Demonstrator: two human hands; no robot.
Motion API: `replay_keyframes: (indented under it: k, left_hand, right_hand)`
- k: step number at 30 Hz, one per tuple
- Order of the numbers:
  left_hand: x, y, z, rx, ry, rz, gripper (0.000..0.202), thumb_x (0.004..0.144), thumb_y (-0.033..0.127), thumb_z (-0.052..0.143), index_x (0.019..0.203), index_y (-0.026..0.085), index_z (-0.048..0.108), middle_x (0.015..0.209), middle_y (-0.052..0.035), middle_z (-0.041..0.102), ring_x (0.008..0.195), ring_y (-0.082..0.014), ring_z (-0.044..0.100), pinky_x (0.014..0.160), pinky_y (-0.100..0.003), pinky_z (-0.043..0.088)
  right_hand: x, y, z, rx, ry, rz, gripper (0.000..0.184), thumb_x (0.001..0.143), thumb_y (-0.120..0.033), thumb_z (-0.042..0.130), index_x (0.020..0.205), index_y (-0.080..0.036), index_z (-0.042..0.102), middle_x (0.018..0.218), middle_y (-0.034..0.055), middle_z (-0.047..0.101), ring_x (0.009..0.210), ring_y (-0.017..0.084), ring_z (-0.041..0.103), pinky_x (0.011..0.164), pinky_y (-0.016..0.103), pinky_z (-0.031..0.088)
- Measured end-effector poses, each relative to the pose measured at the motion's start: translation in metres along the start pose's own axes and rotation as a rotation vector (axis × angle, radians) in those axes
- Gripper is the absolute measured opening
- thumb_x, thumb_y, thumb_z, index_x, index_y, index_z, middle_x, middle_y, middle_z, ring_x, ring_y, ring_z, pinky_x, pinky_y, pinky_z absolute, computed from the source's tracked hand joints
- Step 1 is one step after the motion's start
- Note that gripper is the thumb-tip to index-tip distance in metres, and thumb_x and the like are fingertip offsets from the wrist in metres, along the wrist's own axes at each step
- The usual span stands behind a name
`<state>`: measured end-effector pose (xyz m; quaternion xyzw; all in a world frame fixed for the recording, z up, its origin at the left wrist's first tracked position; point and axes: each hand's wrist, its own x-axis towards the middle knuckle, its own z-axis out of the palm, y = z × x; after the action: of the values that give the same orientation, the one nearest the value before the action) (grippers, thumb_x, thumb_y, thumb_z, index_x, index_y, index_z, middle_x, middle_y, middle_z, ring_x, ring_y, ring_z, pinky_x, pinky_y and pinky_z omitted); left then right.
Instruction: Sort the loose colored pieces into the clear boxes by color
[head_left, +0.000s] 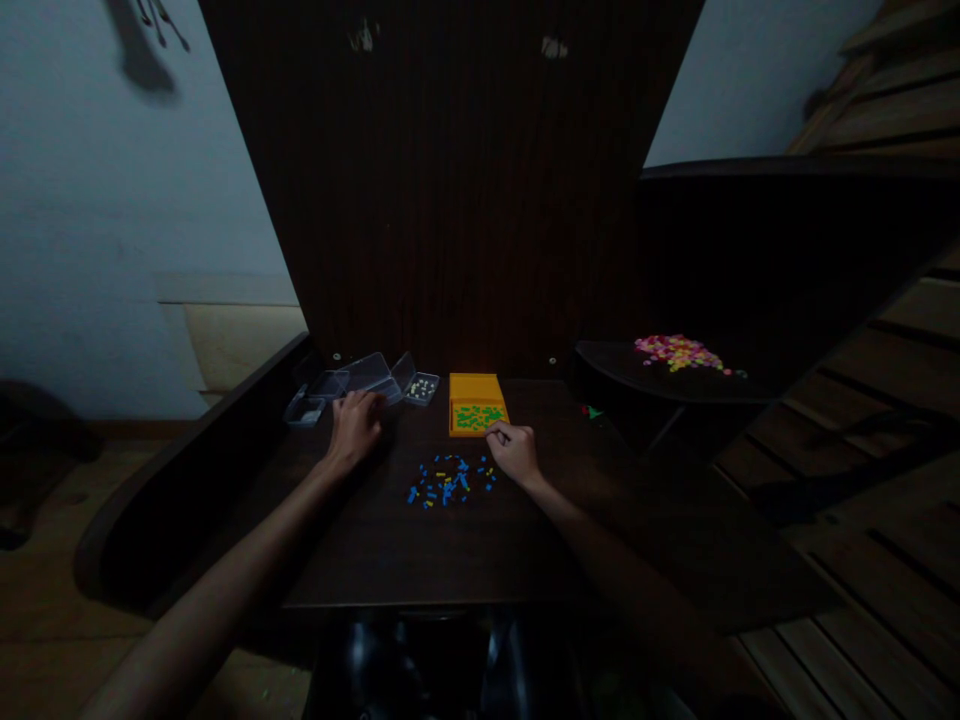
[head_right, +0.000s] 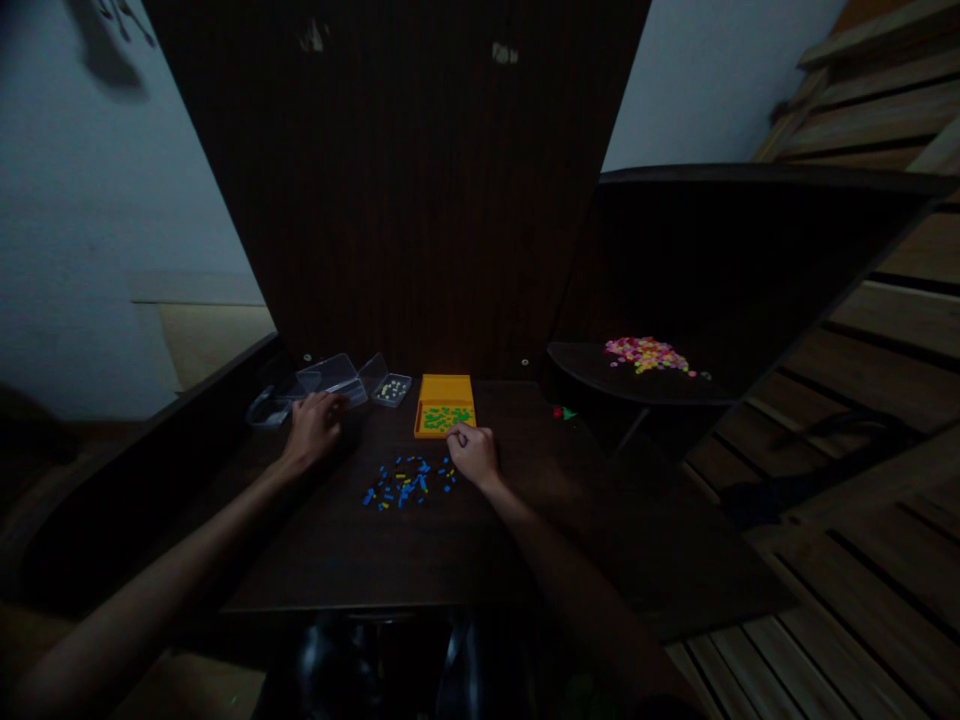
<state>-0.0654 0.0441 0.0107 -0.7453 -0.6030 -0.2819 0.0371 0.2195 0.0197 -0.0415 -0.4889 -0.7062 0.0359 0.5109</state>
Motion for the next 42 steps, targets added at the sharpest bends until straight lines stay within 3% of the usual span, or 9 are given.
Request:
replay_keyframes:
  k: [9, 14, 18, 21, 24, 28, 32, 38, 42]
  left_hand:
    - [-0.033, 0.021, 0.005, -0.058, 0.058, 0.123, 0.025, 0.087, 0.020, 0.042, 0.098, 0.018, 0.064, 0.096, -0.0102, 0.066, 0.095, -0.0267, 0.056, 0.085, -0.042, 0.038]
    - [-0.045, 0.041, 0.005, -0.076, -0.002, 0.314, 0.028, 0.086, 0.015, 0.043, 0.106, 0.019, 0.062, 0.095, -0.0093, 0.064, 0.093, -0.0250, 0.054, 0.083, -0.041, 0.038]
    - [-0.041, 0.061, 0.003, -0.042, -0.097, 0.536, 0.040, 0.080, 0.006, 0.045, 0.115, 0.020, 0.059, 0.100, -0.0095, 0.062, 0.094, -0.0243, 0.052, 0.085, -0.041, 0.039]
    - [-0.034, 0.071, 0.006, -0.029, -0.107, 0.658, 0.047, 0.075, 0.002, 0.046, 0.117, 0.019, 0.059, 0.100, -0.0101, 0.061, 0.096, -0.0251, 0.051, 0.085, -0.041, 0.040]
    - [-0.028, 0.078, 0.011, -0.027, -0.080, 0.752, 0.051, 0.073, 0.000, 0.048, 0.121, 0.016, 0.057, 0.099, -0.0105, 0.061, 0.096, -0.0252, 0.051, 0.085, -0.040, 0.039]
    - [-0.023, 0.081, 0.017, -0.059, -0.110, 0.836, 0.049, 0.079, 0.005, 0.048, 0.126, 0.018, 0.054, 0.100, -0.0099, 0.064, 0.096, -0.0241, 0.052, 0.086, -0.039, 0.039]
    - [-0.025, 0.078, 0.022, -0.129, -0.091, 0.812, 0.038, 0.086, 0.012, 0.046, 0.120, 0.021, 0.060, 0.103, -0.0089, 0.067, 0.097, -0.0228, 0.054, 0.089, -0.041, 0.040]
    - [-0.029, 0.071, 0.024, -0.331, 0.110, 0.520, 0.030, 0.086, 0.037, 0.060, 0.110, 0.022, 0.066, 0.114, -0.0103, 0.060, 0.108, -0.0252, 0.053, 0.095, -0.045, 0.043]
    - [-0.023, 0.069, 0.020, -0.568, -0.005, 0.395, 0.035, 0.084, 0.040, 0.061, 0.114, 0.022, 0.065, 0.129, -0.0101, 0.049, 0.121, -0.0259, 0.048, 0.100, -0.045, 0.044]
  right_hand:
    - [0.000, 0.000, 0.001, 0.043, -0.004, 0.023, 0.023, 0.073, -0.020, 0.049, 0.058, -0.018, 0.066, 0.042, -0.0042, 0.043, 0.041, 0.010, 0.042, 0.050, 0.020, 0.036]
    - [0.003, -0.002, -0.003, 0.206, -0.027, 0.140, 0.022, 0.076, -0.023, 0.049, 0.073, -0.016, 0.069, 0.047, -0.0039, 0.048, 0.044, 0.010, 0.044, 0.048, 0.021, 0.036]
    - [0.009, -0.007, -0.009, 0.467, -0.094, 0.243, 0.027, 0.080, -0.035, 0.055, 0.096, -0.016, 0.066, 0.066, -0.0011, 0.059, 0.050, 0.009, 0.048, 0.044, 0.019, 0.036]
    - [0.011, -0.011, -0.009, 0.610, -0.183, 0.315, 0.037, 0.081, -0.044, 0.058, 0.107, -0.018, 0.061, 0.071, -0.0024, 0.058, 0.039, 0.004, 0.039, 0.034, 0.018, 0.028]
    - [0.011, -0.013, -0.007, 0.697, -0.217, 0.363, 0.043, 0.081, -0.051, 0.057, 0.109, -0.019, 0.058, 0.071, -0.0040, 0.057, 0.031, 0.002, 0.032, 0.028, 0.018, 0.021]
    - [0.014, -0.014, -0.007, 0.745, -0.201, 0.400, 0.045, 0.079, -0.057, 0.057, 0.104, -0.020, 0.056, 0.068, -0.0053, 0.059, 0.028, 0.002, 0.036, 0.026, 0.018, 0.021]
    - [0.016, -0.014, -0.009, 0.767, -0.203, 0.448, 0.043, 0.079, -0.060, 0.057, 0.091, -0.018, 0.057, 0.067, -0.0036, 0.060, 0.029, 0.002, 0.038, 0.027, 0.018, 0.024]
    - [0.016, -0.013, -0.009, 0.734, -0.154, 0.505, 0.044, 0.076, -0.061, 0.060, 0.083, -0.017, 0.059, 0.063, -0.0033, 0.059, 0.032, 0.003, 0.038, 0.028, 0.018, 0.028]
    - [0.016, -0.015, -0.010, 0.715, -0.190, 0.506, 0.046, 0.075, -0.062, 0.060, 0.076, -0.016, 0.059, 0.061, -0.0028, 0.060, 0.032, 0.003, 0.037, 0.029, 0.017, 0.028]
